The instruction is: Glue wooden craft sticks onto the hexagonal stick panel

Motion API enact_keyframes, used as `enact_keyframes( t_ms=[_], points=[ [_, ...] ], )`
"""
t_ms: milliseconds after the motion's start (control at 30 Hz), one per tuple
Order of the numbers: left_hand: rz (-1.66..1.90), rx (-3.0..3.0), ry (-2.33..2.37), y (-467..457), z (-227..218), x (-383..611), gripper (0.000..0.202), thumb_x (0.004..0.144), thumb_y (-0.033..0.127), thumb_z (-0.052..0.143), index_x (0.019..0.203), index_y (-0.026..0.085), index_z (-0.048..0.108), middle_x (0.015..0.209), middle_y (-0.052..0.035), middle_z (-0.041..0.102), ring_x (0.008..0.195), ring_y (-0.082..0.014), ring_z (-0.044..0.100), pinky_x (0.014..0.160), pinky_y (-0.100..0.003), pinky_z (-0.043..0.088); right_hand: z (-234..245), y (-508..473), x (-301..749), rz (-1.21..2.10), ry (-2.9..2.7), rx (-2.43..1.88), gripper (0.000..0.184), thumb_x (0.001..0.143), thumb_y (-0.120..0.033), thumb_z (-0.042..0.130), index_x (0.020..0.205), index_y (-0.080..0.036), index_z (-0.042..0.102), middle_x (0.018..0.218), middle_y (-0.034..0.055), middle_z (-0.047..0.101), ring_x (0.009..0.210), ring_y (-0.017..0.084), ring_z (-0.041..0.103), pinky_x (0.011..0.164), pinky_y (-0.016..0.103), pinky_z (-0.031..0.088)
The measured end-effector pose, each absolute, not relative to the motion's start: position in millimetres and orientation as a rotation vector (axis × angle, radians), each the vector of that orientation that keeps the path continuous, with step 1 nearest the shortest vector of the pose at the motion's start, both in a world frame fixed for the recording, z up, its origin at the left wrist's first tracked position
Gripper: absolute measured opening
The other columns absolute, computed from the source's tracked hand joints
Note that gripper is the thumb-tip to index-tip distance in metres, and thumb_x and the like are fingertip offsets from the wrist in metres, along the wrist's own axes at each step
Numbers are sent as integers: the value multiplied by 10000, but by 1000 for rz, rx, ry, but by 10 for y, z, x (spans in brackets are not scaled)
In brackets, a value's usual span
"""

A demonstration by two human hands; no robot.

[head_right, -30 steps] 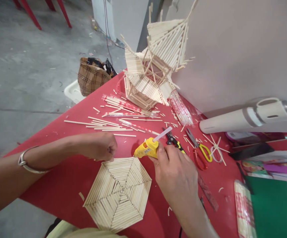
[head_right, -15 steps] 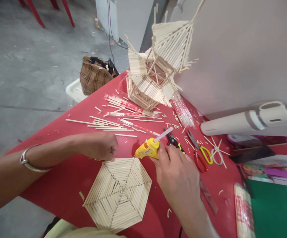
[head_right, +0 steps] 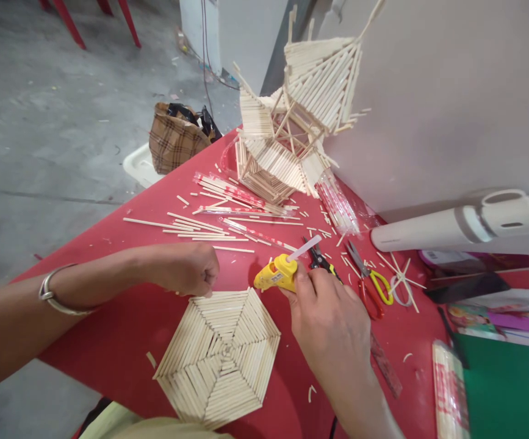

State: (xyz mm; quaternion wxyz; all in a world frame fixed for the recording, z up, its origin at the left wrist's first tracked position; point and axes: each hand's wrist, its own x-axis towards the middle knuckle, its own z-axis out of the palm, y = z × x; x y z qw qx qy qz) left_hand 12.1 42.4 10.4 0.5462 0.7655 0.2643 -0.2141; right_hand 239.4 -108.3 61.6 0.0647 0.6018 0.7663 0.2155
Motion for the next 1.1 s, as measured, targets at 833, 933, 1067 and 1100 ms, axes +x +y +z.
enact_keyframes(
  t_ms=[833,933,1067,1100],
  points=[
    [-514,1800,660,412,143,133,140,628,129,564,495,171,550,478,-9,550,446,-125,492,461,-246,358,676,-1012,2392,593,2346,1738,301,975,-427,555,1037,-148,647,767,24,574,688,181,538,638,323,348],
    [-520,1786,665,412,148,133,137,632,128,567,504,174,551,477,-11,551,451,-131,492,460,-249,362,670,-1005,2388,617,2354,1720,386,957,-475,562,1078,-116,636,807,49,599,712,191,549,635,322,354],
    [-527,1798,658,418,140,132,126,628,137,570,507,174,563,486,-15,568,462,-139,509,492,-265,386,645,-999,2392,674,2346,1724,355,951,-430,568,1085,-109,637,798,54,604,696,190,542,619,320,345],
    [-528,1808,652,420,138,131,124,625,138,568,507,175,567,491,-17,574,466,-141,515,500,-269,391,637,-998,2395,688,2345,1730,338,948,-412,572,1085,-110,639,782,47,598,688,187,537,614,318,341]
  ],
)
